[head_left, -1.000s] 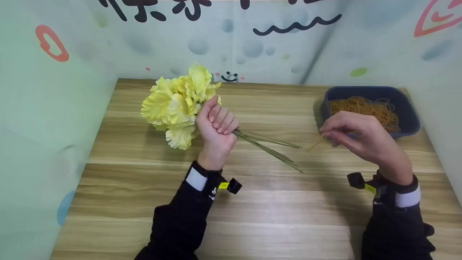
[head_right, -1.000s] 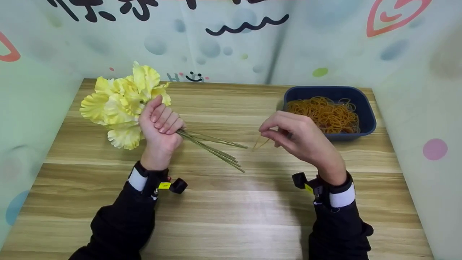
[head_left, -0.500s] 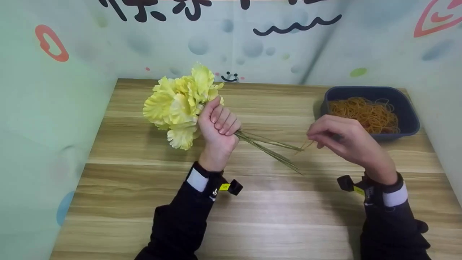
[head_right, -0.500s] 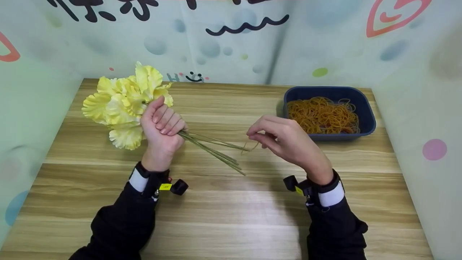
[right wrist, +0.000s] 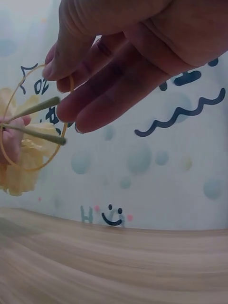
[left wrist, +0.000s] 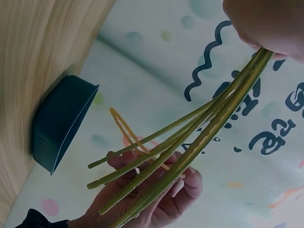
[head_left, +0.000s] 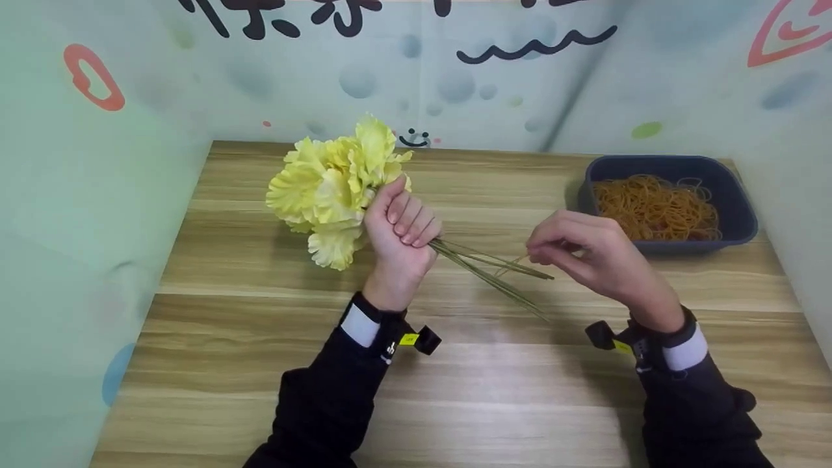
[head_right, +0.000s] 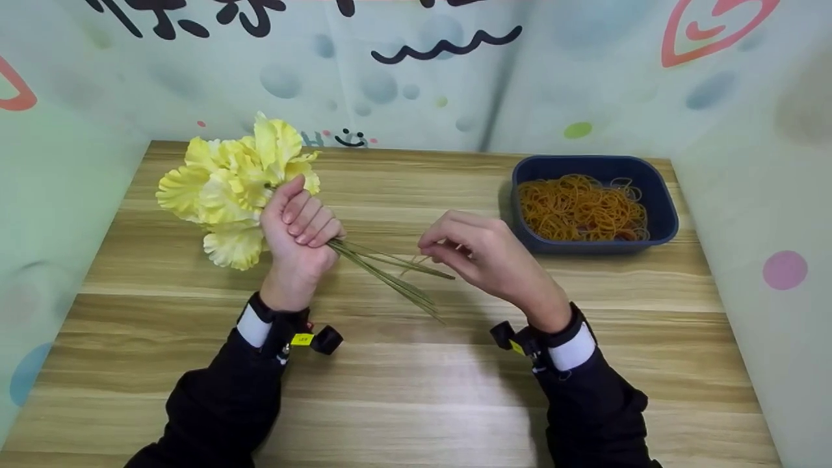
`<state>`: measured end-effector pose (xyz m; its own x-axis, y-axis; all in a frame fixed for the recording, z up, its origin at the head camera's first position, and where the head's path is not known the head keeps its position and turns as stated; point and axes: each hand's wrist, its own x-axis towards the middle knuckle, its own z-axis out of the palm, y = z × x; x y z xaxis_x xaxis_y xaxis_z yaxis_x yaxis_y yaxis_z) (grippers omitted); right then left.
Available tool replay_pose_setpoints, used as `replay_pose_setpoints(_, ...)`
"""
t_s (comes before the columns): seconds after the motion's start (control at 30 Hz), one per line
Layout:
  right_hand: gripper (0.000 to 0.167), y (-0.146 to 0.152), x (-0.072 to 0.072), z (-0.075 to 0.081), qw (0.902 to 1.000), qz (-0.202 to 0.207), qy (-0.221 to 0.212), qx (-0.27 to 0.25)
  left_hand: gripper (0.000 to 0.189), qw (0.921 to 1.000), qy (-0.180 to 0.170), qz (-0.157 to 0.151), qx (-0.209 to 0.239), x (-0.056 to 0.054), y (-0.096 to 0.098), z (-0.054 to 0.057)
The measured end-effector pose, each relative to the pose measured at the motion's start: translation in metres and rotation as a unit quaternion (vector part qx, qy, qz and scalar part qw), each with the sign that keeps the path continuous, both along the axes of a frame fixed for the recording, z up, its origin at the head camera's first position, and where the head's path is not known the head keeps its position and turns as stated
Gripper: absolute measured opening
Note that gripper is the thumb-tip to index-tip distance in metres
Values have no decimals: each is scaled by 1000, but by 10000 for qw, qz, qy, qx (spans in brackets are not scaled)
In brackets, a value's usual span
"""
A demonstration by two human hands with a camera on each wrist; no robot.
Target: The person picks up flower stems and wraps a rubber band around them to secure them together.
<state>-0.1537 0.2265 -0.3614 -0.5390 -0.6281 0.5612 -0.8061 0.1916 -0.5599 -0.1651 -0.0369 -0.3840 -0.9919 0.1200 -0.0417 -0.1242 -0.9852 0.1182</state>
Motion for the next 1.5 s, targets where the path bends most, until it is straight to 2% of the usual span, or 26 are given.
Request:
replay_pose_setpoints(0.17, 26, -13, 1, 2, 9998, -41, -79, 166, 59, 9999, -103, -22, -36, 0, 2, 0)
replay_pose_setpoints(0.33, 8, -26, 0, 7, 9997, 95, -135, 195, 59, 9999, -117, 1, -74, 1, 2, 0)
replay_pose_setpoints(0.57, 19, -39, -3, 9, 9996, 35, -257, -76, 58, 9999, -66, -47, -93, 2, 4, -2)
replay_pose_setpoints(0.77, 18, -44, -12, 9, 9985, -28, -456, -289, 58, 9998, -64, -174, -80, 4, 6, -3)
replay_pose_setpoints(0.87, 18, -44, -18, 4, 9991, 71, -386, -133, 58, 9998, -55, -212, -40, 5, 7, -2)
replay_pose_setpoints(1.0, 24, -44, -24, -8, 9980, 305, -324, 459, 58, 9997, 11, -242, 19, 6, 6, 0)
replay_pose_setpoints(1.17, 32, -43, -26, -23, 9914, 453, -600, 1070, 60, 9990, 59, -381, 215, 5, 6, 2)
replay_pose_setpoints(1.27, 27, -44, -25, -30, 9881, 624, -932, 1055, 60, 9985, 90, -412, 349, 5, 6, 3)
replay_pose_setpoints(1.4, 19, -49, -24, -41, 9831, 949, -1351, 787, 59, 9985, 91, -343, 424, 5, 4, 4)
replay_pose_setpoints(1.5, 14, -55, -21, -48, 9834, 1053, -1238, 811, 60, 9983, 28, -283, 504, 6, 2, 5)
